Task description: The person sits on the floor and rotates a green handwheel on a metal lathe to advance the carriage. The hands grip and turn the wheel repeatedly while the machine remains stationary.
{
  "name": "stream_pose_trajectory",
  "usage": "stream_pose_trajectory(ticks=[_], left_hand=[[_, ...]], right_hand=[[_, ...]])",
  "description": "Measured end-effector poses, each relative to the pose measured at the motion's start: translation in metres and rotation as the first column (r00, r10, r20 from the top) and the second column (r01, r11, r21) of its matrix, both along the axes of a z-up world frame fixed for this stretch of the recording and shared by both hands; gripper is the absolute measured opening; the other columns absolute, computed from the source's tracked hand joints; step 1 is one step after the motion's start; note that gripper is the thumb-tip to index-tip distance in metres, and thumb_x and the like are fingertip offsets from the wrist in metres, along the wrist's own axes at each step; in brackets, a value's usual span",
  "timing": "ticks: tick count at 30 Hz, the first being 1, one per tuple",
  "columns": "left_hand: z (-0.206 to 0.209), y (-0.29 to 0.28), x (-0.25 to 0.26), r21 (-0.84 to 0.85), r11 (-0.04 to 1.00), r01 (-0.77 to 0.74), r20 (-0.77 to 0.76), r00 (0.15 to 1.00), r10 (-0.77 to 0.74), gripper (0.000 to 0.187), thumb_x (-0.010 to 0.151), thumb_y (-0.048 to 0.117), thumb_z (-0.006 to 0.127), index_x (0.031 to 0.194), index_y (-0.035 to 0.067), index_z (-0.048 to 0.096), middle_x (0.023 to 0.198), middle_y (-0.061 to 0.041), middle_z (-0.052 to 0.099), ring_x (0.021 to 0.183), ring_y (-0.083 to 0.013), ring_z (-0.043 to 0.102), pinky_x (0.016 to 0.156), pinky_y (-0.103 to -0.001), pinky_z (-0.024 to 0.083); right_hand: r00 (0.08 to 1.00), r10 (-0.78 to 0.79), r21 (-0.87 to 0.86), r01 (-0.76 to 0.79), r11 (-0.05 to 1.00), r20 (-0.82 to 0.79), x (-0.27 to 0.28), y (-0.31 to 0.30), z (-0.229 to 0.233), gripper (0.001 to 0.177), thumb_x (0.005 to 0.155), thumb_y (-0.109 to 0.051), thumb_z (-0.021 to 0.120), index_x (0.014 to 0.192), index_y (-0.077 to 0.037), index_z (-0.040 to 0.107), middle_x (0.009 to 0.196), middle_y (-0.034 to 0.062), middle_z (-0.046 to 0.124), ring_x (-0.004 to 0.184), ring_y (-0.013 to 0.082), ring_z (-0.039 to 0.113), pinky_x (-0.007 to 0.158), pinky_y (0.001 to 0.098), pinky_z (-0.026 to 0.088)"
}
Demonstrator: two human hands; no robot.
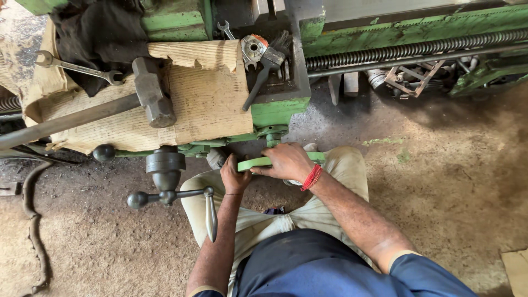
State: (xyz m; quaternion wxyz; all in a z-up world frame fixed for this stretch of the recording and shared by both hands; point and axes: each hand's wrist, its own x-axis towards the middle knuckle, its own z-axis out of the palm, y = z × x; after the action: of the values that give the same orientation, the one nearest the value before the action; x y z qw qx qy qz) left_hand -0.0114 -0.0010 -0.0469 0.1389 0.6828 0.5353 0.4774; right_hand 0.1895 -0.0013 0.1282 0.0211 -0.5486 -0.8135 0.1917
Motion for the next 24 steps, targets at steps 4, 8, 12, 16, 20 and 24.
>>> stream_pose_trajectory(ticks=[4, 8, 12, 16, 20, 24], left_hand=[[0.001, 0.0, -0.001, -0.039, 0.999, -0.008, 0.0, 1.0, 0.008, 0.029, 0.08, 0.018, 0.076, 0.089, 0.001, 0.054, 0.081, -0.022, 0.058, 0.074, -0.0484, 0.058, 0.063, -0.051, 0.048], [0.002, 0.001, 0.0, -0.046, 0.999, -0.013, -0.001, 1.0, 0.013, 0.029, 0.084, 0.018, 0.077, 0.088, 0.002, 0.053, 0.079, -0.021, 0.057, 0.074, -0.0483, 0.058, 0.063, -0.052, 0.047], [0.002, 0.001, -0.002, -0.041, 0.999, 0.004, -0.001, 1.0, -0.004, 0.031, 0.082, 0.018, 0.076, 0.085, 0.002, 0.05, 0.078, -0.022, 0.056, 0.073, -0.0491, 0.056, 0.062, -0.053, 0.045], [-0.001, 0.001, -0.002, -0.047, 0.999, -0.013, 0.008, 1.0, 0.013, 0.03, 0.085, 0.019, 0.076, 0.087, 0.002, 0.052, 0.079, -0.022, 0.057, 0.073, -0.0483, 0.058, 0.062, -0.052, 0.046], [-0.007, 0.001, -0.003, -0.064, 0.998, -0.012, 0.005, 1.0, 0.012, 0.03, 0.084, 0.019, 0.076, 0.092, 0.0, 0.055, 0.082, -0.022, 0.059, 0.074, -0.0481, 0.06, 0.063, -0.052, 0.048], [-0.014, 0.002, -0.005, -0.054, 0.998, -0.011, 0.009, 1.0, 0.012, 0.034, 0.081, 0.02, 0.076, 0.1, -0.002, 0.058, 0.086, -0.024, 0.062, 0.077, -0.0484, 0.062, 0.065, -0.051, 0.05]], right_hand=[[1.0, 0.009, 0.007, -0.009, 1.0, 0.003, -0.002, 0.0, 0.001, 0.071, 0.083, -0.08, 0.056, 0.094, -0.012, 0.076, 0.07, 0.0144, 0.072, 0.072, 0.0364, 0.073, 0.065, 0.0531, 0.056], [1.0, 0.012, -0.021, -0.012, 1.0, 0.028, -0.005, 0.002, 0.002, 0.07, 0.083, -0.079, 0.057, 0.096, -0.012, 0.075, 0.067, 0.0142, 0.071, 0.07, 0.0357, 0.073, 0.066, 0.0519, 0.057], [0.999, 0.018, 0.013, -0.018, 1.0, 0.03, -0.006, 0.002, 0.002, 0.068, 0.084, -0.077, 0.059, 0.094, -0.011, 0.076, 0.067, 0.0145, 0.071, 0.07, 0.0358, 0.073, 0.065, 0.0515, 0.057], [0.999, 0.022, 0.007, -0.023, 1.0, 0.042, -0.007, 0.003, 0.003, 0.069, 0.085, -0.077, 0.059, 0.095, -0.011, 0.075, 0.066, 0.0144, 0.071, 0.07, 0.0351, 0.073, 0.064, 0.051, 0.058], [0.998, 0.021, -0.009, -0.02, 1.0, 0.057, -0.009, 0.003, 0.006, 0.07, 0.084, -0.078, 0.058, 0.096, -0.012, 0.075, 0.066, 0.0133, 0.071, 0.069, 0.0342, 0.074, 0.063, 0.0507, 0.058], [0.996, 0.026, -0.029, -0.024, 0.999, 0.08, -0.01, 0.005, 0.006, 0.071, 0.084, -0.08, 0.056, 0.095, -0.012, 0.075, 0.067, 0.0132, 0.071, 0.069, 0.0338, 0.073, 0.063, 0.0505, 0.058]])
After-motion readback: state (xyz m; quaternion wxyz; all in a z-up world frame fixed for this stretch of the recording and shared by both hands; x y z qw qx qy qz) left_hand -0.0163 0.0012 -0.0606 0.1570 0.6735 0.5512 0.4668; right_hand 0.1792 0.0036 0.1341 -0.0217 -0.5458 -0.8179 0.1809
